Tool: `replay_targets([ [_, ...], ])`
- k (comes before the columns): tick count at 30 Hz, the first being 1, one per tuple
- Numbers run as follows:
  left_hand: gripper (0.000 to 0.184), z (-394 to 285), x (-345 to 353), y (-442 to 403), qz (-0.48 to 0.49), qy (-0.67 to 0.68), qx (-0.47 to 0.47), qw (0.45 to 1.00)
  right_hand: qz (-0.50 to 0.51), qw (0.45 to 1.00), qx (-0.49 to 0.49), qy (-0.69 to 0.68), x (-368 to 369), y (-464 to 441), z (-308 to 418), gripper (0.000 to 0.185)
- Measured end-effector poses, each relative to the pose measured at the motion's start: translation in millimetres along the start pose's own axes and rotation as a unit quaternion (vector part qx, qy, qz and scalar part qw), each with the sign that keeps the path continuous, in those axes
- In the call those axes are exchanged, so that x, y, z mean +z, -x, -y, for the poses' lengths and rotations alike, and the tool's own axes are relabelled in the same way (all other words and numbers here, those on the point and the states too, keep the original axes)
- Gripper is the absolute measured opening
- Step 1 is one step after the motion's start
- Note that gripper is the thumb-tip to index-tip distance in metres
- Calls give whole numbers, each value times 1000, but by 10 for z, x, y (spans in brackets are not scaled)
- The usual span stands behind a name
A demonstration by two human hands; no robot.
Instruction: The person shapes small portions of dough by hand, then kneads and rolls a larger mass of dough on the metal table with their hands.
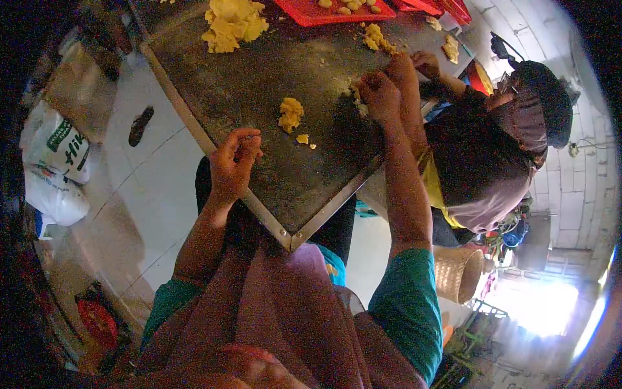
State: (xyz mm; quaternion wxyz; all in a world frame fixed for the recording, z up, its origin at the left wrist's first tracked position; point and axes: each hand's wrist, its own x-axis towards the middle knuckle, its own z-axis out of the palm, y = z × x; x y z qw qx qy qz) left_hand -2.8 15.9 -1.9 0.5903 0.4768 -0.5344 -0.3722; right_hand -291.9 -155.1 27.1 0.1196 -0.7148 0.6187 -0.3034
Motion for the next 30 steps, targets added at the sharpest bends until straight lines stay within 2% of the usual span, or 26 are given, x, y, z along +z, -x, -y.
replay_targets([
  [3, 23, 2, 15, 14, -6, 21, -6, 1000, -3, 984, -40, 172, 28, 88, 114, 18],
  [6, 22, -41, -15, 9, -1, 20, -4, 1000, 4, 960, -90, 264, -21, 180, 230, 18],
  [9, 23, -44, -7, 14, -5, 26, -19, 999, 19, 990, -101, 99, -66, 230, 31, 18],
  [12, 22, 18, -51, -13, 1, 9, -2, 1000, 110, 993, 13, -32, -291, 552, 458, 18],
  [14, 22, 25, -47, -15, -2, 19, 2, 1000, 159, 981, -17, -114, -352, 875, 691, 17],
  [16, 20, 16, -40, -9, -4, 33, -6, 999, 213, 974, -23, -69, -349, 1102, 692, 16],
  [18, 19, 9, -39, 4, -1, 55, -28, 998, 193, 980, -22, 34, -317, 1312, 760, 17],
  [19, 18, 25, -37, 1, 1, 42, -8, 999, 182, 979, -20, 85, -292, 1382, 784, 18],
  [21, 17, 57, -47, -8, 4, 18, 31, 999, 108, 983, -109, 100, -202, 1482, 711, 19],
  [23, 17, 2, -79, -10, 33, 11, 13, 999, 58, 975, -197, 87, -171, 1565, 698, 22],
  [25, 16, 14, -88, 4, 44, 11, 11, 999, 46, 972, -197, 122, -191, 1648, 740, 22],
  [29, 15, 38, -29, 4, -5, 29, 31, 999, 50, 954, -208, 208, -243, 1503, 704, 25],
  [30, 15, 49, -10, 12, -14, 37, 22, 999, 48, 986, -132, 91, -222, 1381, 692, 25],
])
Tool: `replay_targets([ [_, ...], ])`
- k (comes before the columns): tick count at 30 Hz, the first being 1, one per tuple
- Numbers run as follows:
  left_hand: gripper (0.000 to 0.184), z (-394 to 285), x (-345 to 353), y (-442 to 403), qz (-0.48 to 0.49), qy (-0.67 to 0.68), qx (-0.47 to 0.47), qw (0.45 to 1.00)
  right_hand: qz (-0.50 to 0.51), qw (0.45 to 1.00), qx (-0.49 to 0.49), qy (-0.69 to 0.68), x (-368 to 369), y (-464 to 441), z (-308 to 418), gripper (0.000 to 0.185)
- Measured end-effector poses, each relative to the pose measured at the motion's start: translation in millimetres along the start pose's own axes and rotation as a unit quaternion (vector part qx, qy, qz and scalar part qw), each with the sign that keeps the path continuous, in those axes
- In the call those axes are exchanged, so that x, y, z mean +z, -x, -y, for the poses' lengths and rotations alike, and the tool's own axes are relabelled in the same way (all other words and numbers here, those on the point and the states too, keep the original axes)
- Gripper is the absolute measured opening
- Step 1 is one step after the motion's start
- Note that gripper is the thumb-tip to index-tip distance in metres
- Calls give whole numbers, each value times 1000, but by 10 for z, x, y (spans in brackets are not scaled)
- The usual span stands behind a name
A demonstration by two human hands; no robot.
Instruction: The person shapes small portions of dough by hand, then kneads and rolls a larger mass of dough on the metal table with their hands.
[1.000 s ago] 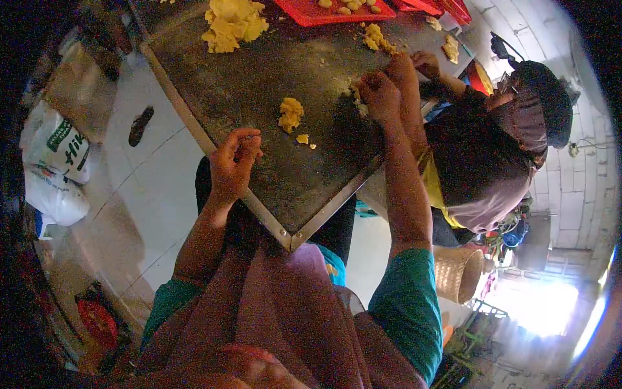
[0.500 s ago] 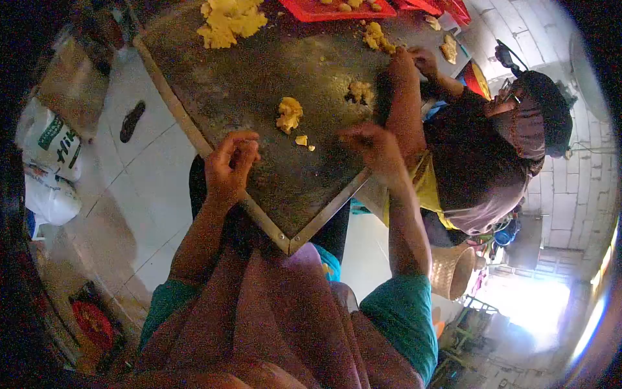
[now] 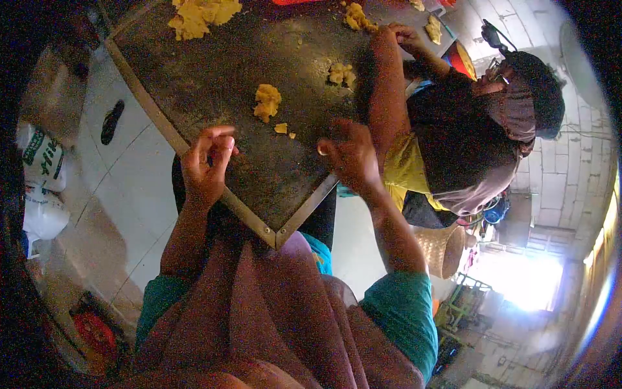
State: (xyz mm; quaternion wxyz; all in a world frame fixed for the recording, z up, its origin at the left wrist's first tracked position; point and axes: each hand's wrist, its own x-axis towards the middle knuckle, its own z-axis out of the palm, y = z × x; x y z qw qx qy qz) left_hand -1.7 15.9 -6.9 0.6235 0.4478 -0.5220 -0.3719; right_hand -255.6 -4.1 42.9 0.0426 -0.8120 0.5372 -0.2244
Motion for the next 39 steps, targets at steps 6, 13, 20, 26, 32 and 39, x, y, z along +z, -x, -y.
replay_targets([
  [6, 17, -61, -45, -25, 21, -24, -9, 999, -157, 936, 87, -304, 368, -608, 151, 26],
  [13, 18, -64, -54, -25, 15, -37, 1, 999, -15, 810, 279, -516, 615, -793, 35, 32],
  [20, 20, -67, -31, -2, 30, -22, -35, 999, -26, 871, 226, -436, 622, -917, -74, 31],
  [26, 19, -39, 9, 3, -5, -30, -2, 1000, -48, 956, 98, -274, 618, -673, 56, 33],
  [32, 18, -77, -27, -32, -2, -52, -3, 999, -15, 950, 138, -280, 560, -539, 152, 33],
  [39, 16, -38, -5, -15, -3, -30, -5, 1000, -15, 959, 105, -262, 502, -435, 152, 27],
])
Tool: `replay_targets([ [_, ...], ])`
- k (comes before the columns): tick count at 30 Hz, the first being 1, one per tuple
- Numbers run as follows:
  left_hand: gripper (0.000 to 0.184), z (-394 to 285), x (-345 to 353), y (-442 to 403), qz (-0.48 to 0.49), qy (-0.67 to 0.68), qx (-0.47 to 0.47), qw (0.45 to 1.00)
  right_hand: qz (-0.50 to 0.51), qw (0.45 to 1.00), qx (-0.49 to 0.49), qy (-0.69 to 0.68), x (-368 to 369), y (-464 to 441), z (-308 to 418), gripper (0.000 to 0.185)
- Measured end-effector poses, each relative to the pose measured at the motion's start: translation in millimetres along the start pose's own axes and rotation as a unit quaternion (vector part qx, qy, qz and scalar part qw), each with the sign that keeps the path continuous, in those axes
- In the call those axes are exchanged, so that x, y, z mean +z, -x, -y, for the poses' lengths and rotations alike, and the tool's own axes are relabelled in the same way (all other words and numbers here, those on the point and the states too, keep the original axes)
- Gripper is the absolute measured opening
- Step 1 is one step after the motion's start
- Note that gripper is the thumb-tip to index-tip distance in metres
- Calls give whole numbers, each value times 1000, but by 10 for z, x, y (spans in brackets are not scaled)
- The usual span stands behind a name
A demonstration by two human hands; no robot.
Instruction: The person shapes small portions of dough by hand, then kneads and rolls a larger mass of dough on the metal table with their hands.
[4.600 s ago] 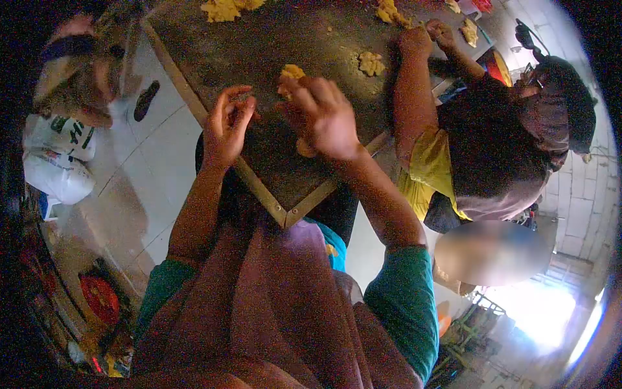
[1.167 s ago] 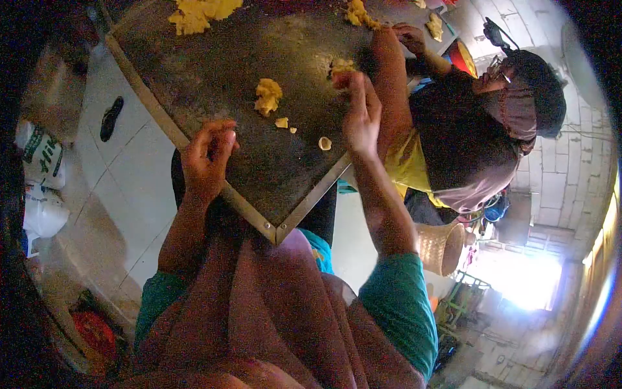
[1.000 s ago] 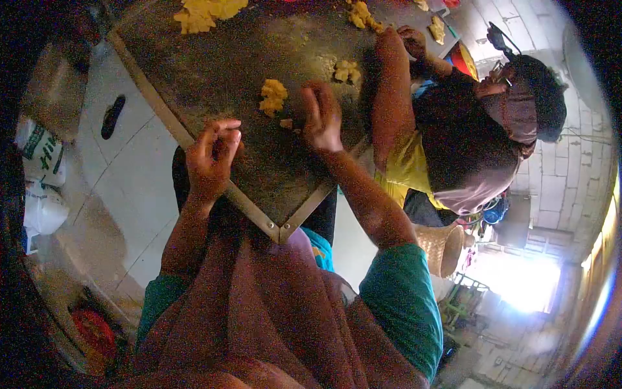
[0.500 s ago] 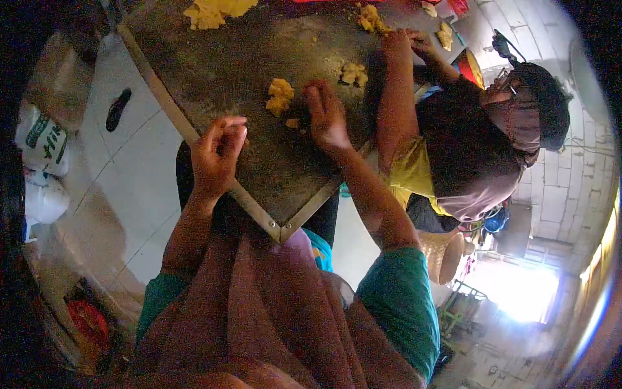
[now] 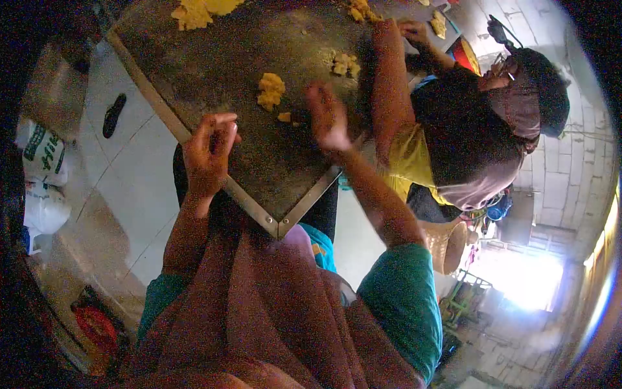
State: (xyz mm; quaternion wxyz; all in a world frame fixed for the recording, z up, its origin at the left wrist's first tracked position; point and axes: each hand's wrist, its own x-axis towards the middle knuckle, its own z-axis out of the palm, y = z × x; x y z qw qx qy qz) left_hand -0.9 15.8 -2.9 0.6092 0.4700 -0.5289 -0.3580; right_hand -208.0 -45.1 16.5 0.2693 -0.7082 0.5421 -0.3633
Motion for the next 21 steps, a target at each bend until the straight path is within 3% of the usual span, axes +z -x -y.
replay_targets([
  [1, 16, -12, -9, 12, 6, -8, -5, 1000, 30, 999, -29, 24, 58, 101, 56, 26],
  [5, 16, 0, 28, 23, -5, 9, 1, 1000, -42, 987, 69, -137, 31, 5, -114, 25],
  [8, 16, 2, 50, 46, -4, 8, 2, 1000, 24, 996, -61, 54, 175, 77, 40, 25],
  [9, 17, 4, 44, 46, -1, 7, -2, 1000, -3, 998, 22, -59, 148, 16, 38, 25],
  [11, 17, 0, 28, 38, -2, 1, -4, 1000, -51, 941, 180, -282, 109, -226, -6, 23],
  [12, 17, -8, 32, 35, -6, -2, -2, 1000, -41, 966, 154, -204, 151, -234, -2, 22],
  [15, 17, -17, 40, 16, -14, -8, 6, 1000, -30, 994, -106, 26, 252, -111, 92, 23],
  [17, 16, -11, 54, 36, -4, -13, 1, 1000, -22, 988, 49, -143, 183, -311, -169, 23],
  [19, 16, 5, 37, 27, 2, -24, -11, 1000, 26, 941, 167, -295, -21, -478, -245, 22],
  [21, 17, -14, 30, 13, -1, -33, -1, 999, 20, 992, 25, -120, 42, -311, -155, 25],
])
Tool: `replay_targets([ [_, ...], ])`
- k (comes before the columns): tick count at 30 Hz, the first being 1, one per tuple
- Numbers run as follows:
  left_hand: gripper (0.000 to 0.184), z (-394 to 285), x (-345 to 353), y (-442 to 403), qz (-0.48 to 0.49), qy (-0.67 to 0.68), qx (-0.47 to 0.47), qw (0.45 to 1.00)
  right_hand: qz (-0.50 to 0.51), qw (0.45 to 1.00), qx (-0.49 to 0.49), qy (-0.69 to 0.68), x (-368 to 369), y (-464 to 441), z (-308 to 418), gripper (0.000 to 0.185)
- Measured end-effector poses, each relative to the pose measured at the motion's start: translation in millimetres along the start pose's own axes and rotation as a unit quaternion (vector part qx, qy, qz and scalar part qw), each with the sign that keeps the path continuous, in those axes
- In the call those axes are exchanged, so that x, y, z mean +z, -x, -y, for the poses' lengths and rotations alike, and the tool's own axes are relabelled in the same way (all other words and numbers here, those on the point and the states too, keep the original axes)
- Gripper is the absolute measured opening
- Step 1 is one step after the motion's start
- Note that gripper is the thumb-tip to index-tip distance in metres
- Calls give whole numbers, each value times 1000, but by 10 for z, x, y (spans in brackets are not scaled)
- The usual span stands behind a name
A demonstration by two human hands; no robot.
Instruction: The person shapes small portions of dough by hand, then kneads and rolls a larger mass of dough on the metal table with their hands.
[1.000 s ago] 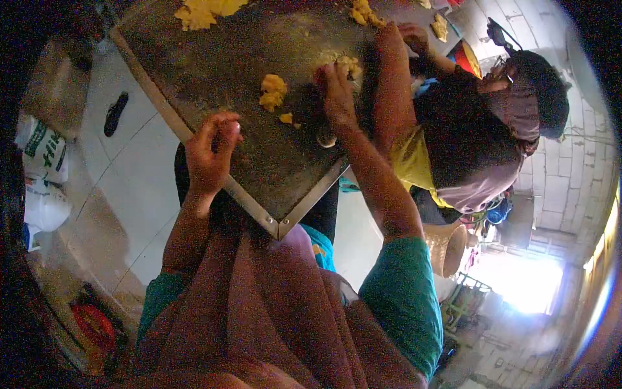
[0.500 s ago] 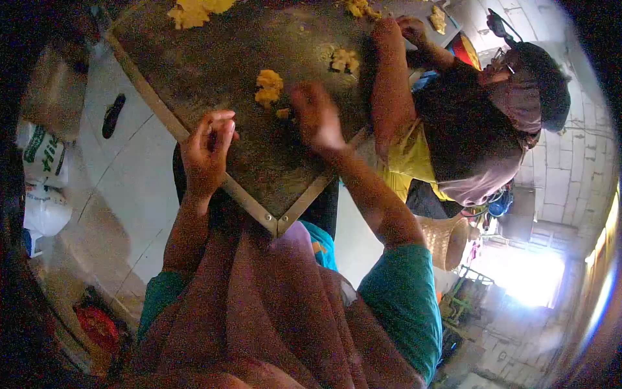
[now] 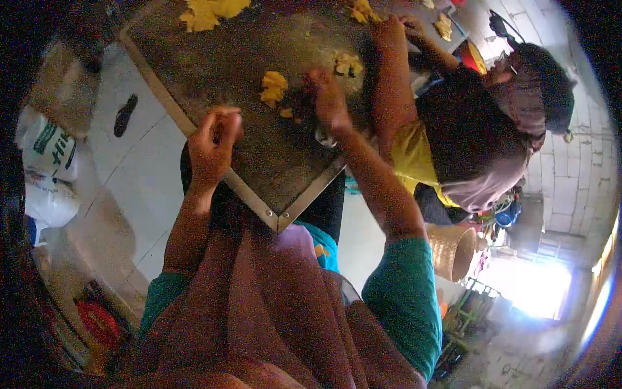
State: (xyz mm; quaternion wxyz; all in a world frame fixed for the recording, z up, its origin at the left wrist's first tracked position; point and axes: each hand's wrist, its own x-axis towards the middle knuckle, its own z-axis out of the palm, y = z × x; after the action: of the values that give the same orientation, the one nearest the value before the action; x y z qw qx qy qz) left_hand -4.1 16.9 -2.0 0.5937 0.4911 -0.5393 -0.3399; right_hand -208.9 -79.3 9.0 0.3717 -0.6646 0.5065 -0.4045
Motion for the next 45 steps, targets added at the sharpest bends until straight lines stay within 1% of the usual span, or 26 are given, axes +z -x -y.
replay_targets([
  [2, 17, 26, 2, -16, -9, -4, 14, 1000, -1, 974, -137, 182, 50, 218, 46, 27],
  [4, 18, 70, 27, -36, -9, -2, 36, 999, -41, 989, -52, 136, -23, 81, -78, 28],
  [6, 19, 13, 36, -26, 2, 6, 14, 1000, -63, 993, 29, 95, -206, -93, -137, 26],
  [7, 19, -18, 12, -31, -2, 7, 3, 1000, -44, 993, 63, 87, -290, -59, -62, 23],
  [10, 20, 161, 18, -67, -5, -8, 59, 998, 36, 949, -6, 313, -540, 168, 16, 28],
  [11, 20, 92, -18, -68, 26, -41, 36, 998, 76, 925, 30, 370, -565, 309, 136, 23],
  [12, 20, 62, -13, -65, 30, -33, 27, 999, 112, 895, 66, 426, -597, 430, 257, 19],
  [14, 21, 16, 19, -80, 44, -15, 11, 999, 68, 903, 31, 423, -614, 614, 103, 19],
  [15, 21, -21, 37, -90, 56, -11, 15, 998, 48, 906, 14, 421, -605, 658, 73, 19],
  [17, 21, -113, 55, -88, 81, -6, 21, 997, 62, 908, 23, 414, -611, 676, 77, 20],
  [18, 21, -81, 122, -35, 102, 25, 3, 995, 69, 909, 26, 410, -601, 683, 70, 20],
  [20, 21, -93, 243, 38, 139, 84, -33, 986, 68, 943, 67, 320, -567, 722, 276, 20],
  [24, 23, -159, 379, 86, 305, 82, -134, 939, 43, 983, 117, 136, -498, 722, 185, 16],
  [26, 26, -163, 435, 61, 377, 66, -163, 909, 69, 994, 88, 9, -448, 773, 298, 12],
  [27, 24, -62, 486, 75, 387, 94, -145, 906, 81, 992, 75, -55, -397, 804, 431, 10],
  [30, 16, -9, 532, 105, 336, 216, -202, 894, 156, 987, 11, 29, -270, 810, 843, 2],
  [31, 17, 21, 533, 99, 306, 217, -141, 916, 148, 988, -12, 50, -251, 734, 787, 9],
  [32, 17, 57, 520, 97, 274, 217, -79, 934, 137, 981, -72, 119, -221, 638, 774, 11],
  [34, 20, 56, 421, 79, 252, 231, -61, 938, 110, 943, -188, 252, -149, 450, 761, 17],
  [36, 26, -38, 223, 17, 272, 258, -147, 916, 130, 931, -205, 271, -41, 362, 339, 21],
  [37, 28, -166, 120, -17, 255, 201, -153, 934, 141, 925, -214, 281, 24, 328, 258, 24],
  [40, 28, -34, -13, -112, 203, 203, -89, 954, 137, 931, -161, 296, 17, 282, 264, 23],
  [41, 21, -22, -51, -139, 184, 208, -116, 954, 129, 940, -120, 291, 19, 193, 322, 25],
  [43, 22, 25, -47, -188, 160, 201, -79, 963, 108, 954, -32, 279, 8, -46, 514, 29],
  [44, 22, 43, -35, -220, 150, 197, -60, 967, 136, 955, -42, 260, 28, -99, 550, 29],
  [45, 22, 14, -32, -266, 157, 162, -80, 971, 164, 955, -53, 240, 72, -146, 584, 30],
])
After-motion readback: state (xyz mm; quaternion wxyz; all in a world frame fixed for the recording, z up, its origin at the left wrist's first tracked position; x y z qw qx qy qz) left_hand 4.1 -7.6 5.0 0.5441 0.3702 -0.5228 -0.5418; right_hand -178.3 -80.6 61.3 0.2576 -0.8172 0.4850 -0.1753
